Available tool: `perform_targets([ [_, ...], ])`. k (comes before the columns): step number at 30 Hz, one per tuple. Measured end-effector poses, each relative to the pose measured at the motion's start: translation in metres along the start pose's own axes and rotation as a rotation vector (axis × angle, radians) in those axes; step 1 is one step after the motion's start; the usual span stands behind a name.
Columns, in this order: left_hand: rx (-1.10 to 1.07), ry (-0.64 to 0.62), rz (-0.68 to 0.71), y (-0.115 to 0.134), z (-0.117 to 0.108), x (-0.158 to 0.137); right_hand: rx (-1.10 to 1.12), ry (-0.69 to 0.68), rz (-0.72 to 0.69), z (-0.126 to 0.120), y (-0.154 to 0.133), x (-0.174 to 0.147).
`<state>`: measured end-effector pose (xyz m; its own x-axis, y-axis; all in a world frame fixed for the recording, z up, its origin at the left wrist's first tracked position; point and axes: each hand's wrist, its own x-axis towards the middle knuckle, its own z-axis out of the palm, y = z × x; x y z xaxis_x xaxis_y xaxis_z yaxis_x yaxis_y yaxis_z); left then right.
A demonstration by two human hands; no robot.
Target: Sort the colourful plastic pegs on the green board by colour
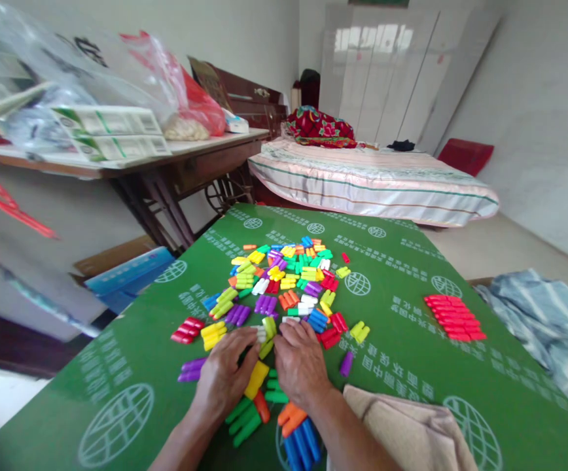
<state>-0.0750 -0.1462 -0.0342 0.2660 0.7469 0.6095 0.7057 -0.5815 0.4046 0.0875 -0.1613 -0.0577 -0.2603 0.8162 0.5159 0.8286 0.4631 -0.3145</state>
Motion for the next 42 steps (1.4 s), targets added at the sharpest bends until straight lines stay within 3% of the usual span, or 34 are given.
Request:
perform_targets([
  [11, -0.092, -0.063, -0.134, 0.010, -0.005, -0.010, -0.025, 0.024, -0.045, 0.000, 0.000, -0.002],
  [16, -0.113, -0.103, -0.166, 0.016, -0.008, -0.008, -0.010, -0.024, -0.055, 0.003, -0.002, 0.045],
  [20, -0.130, -0.099, -0.188, 0.017, -0.008, -0.009, 0.011, -0.123, -0.070, 0.022, -0.007, 0.096],
  [23, -0.136, -0.087, -0.198, 0.015, -0.006, -0.011, 0.009, -0.164, -0.065, 0.040, -0.010, 0.115],
  [29, -0.129, -0.128, -0.192, 0.018, -0.004, -0.016, 0.021, -0.233, -0.122, 0.053, -0.007, 0.102],
  [34, -0.115, -0.208, -0.168, 0.026, -0.003, -0.016, 0.073, -0.254, -0.154, 0.044, 0.000, 0.089],
  [42, -0.120, -0.257, -0.182, 0.029, -0.006, -0.014, 0.134, -0.171, -0.141, 0.023, 0.010, 0.071],
])
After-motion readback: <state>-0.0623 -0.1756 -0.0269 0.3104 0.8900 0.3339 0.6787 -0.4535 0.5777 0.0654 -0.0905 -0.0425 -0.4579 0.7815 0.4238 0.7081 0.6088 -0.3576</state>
